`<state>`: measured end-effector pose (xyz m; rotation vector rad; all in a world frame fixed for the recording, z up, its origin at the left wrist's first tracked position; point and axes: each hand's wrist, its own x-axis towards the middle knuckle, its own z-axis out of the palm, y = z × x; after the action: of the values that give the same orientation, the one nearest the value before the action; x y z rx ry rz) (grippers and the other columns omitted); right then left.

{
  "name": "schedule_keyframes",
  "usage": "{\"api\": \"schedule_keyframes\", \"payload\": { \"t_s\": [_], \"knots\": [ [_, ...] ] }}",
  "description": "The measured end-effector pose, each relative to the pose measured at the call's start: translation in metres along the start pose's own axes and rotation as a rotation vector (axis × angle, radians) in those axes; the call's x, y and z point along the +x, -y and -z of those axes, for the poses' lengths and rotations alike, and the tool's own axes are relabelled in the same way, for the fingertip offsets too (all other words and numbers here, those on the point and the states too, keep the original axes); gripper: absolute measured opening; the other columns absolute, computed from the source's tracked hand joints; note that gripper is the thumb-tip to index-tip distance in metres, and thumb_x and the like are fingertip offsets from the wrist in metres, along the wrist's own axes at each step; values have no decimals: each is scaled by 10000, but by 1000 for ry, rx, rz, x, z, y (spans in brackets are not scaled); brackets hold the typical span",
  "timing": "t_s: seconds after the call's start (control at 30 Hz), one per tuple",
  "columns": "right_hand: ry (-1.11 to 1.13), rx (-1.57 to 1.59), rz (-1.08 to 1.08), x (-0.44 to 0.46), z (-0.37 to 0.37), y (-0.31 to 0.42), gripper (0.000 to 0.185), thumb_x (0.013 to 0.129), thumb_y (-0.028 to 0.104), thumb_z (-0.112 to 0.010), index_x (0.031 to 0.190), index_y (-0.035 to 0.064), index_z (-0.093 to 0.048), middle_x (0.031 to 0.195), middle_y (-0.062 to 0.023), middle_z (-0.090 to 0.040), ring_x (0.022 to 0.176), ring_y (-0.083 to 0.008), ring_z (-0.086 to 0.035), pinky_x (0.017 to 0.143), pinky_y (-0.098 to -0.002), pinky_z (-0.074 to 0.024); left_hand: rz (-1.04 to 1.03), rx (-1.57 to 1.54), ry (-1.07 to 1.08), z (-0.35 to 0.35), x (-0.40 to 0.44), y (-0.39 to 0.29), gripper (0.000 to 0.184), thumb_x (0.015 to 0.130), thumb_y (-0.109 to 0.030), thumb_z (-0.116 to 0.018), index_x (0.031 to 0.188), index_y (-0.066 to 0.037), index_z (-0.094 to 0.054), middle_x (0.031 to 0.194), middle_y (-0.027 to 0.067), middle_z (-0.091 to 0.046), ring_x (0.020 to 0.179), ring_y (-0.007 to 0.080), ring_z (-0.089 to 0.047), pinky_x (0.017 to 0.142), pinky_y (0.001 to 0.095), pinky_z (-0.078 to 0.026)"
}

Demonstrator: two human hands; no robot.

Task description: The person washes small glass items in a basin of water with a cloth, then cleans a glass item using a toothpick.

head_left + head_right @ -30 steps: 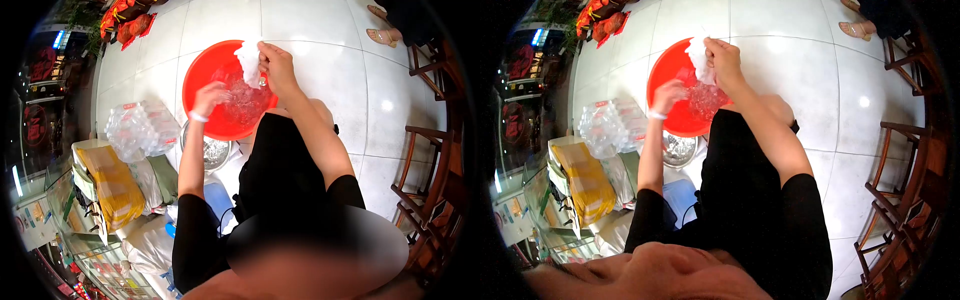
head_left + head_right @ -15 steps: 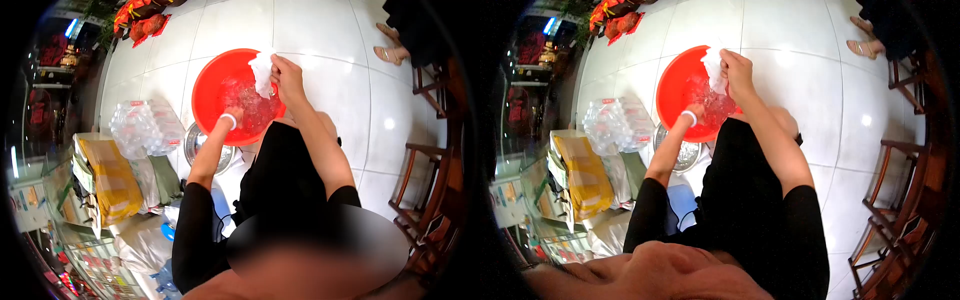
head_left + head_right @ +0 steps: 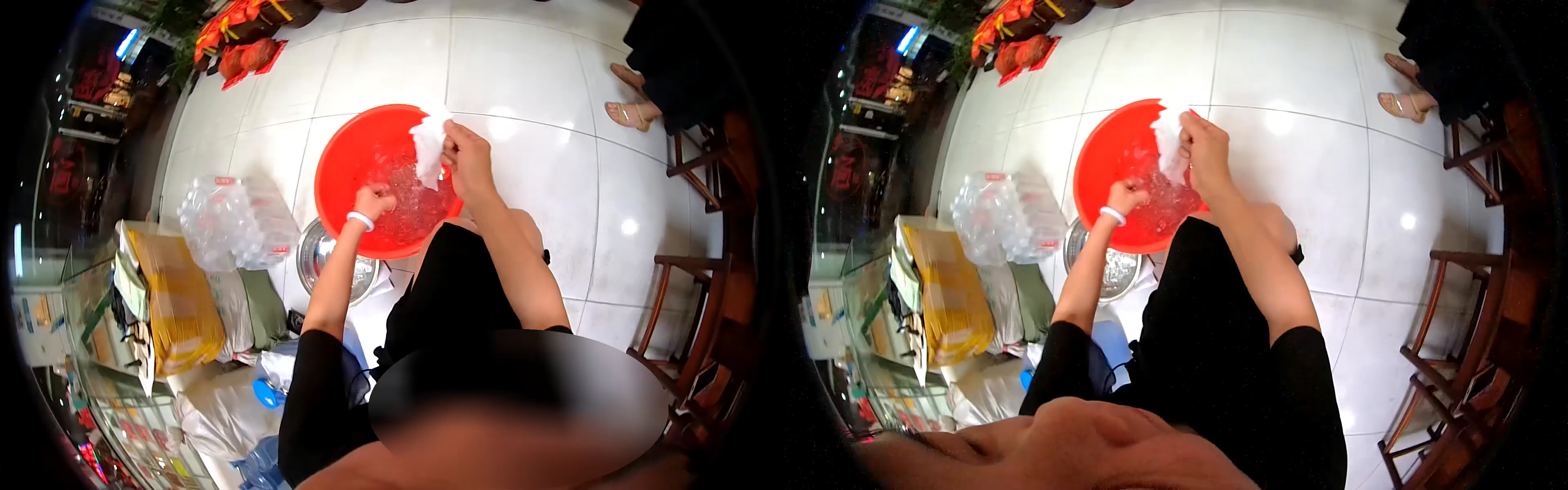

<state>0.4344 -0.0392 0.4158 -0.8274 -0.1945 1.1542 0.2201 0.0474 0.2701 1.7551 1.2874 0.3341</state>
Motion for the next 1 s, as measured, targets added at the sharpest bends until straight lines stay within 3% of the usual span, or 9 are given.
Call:
{"api": "schedule_keyframes", "payload": {
  "t_s": [0.07, 0.1, 0.23, 0.37, 0.63, 0.73, 0.83, 0.9, 1.0],
  "knots": [
    [-22, -61, 38, -6, -1, -4, 161, 805, 119, -553, 676, 24, -537, 556, 17, -401, 473, -68, -320, 437, -212, -259, -172, -675, 264, 19, -4, -24, 220, 768, -214, -512, 796, -10, -588, 681, 92, -568, 524, 158, -519, 511, 276, -468],
    [-10, -55, 45, -6, -1, -2, 162, 807, 119, -551, 678, 22, -536, 560, 17, -404, 472, -66, -318, 437, -212, -259, 119, -1013, 93, 20, -21, -64, 269, 825, -242, -411, 880, -29, -566, 689, 93, -549, 451, 140, -438, 466, 254, -417],
    [24, -15, 40, 3, 1, 0, 161, 812, 122, -549, 691, 17, -536, 563, 18, -409, 467, -63, -310, 436, -212, -262, 81, -1296, 321, 39, -41, -101, 422, 839, -413, -362, 933, -43, -542, 666, 107, -528, 434, 138, -389, 445, 253, -364],
    [27, -8, 38, -1, 2, 1, 175, 813, 125, -553, 676, 20, -523, 560, 14, -408, 463, -65, -310, 432, -214, -264, 207, -1616, 475, 38, -47, -102, 432, 842, -405, -360, 979, -33, -534, 619, 52, -407, 410, 117, -317, 409, 218, -312],
    [43, -63, 9, -3, 0, 4, 177, 846, 140, -516, 700, 40, -510, 591, 26, -395, 482, -54, -287, 450, -203, -257, 310, -1769, 579, 37, -61, -111, 446, 825, -441, -409, 904, -18, -525, 579, 59, -405, 372, 107, -287, 344, 203, -273],
    [61, -49, 5, 0, 2, 1, 171, 847, 139, -515, 711, 34, -517, 591, 27, -399, 480, -53, -288, 449, -201, -257, 258, -1733, 626, 37, -64, -112, 487, 852, -458, -371, 989, -10, -502, 587, 33, -380, 393, 94, -316, 338, 195, -288],
    [56, -20, 9, 2, 1, 0, 174, 819, 126, -550, 680, 26, -518, 574, 19, -410, 475, -59, -308, 437, -210, -262, 293, -1744, 644, 39, -66, -121, 494, 826, -494, -407, 899, -19, -521, 595, 54, -417, 390, 97, -301, 342, 192, -272],
    [46, -33, 9, 1, -1, 1, 169, 817, 126, -551, 684, 27, -519, 573, 20, -409, 474, -59, -307, 437, -209, -263, 323, -1637, 508, 43, -69, -129, 497, 828, -504, -406, 898, -26, -523, 618, 58, -443, 408, 92, -320, 355, 187, -279],
    [48, -52, 17, -2, 1, 2, 159, 814, 126, -554, 693, 28, -522, 571, 21, -408, 473, -58, -307, 436, -208, -263, 187, -1533, 536, 59, -65, -128, 398, 841, -433, -443, 909, -50, -528, 695, 86, -515, 441, 86, -359, 407, 193, -322]
  ]
}}
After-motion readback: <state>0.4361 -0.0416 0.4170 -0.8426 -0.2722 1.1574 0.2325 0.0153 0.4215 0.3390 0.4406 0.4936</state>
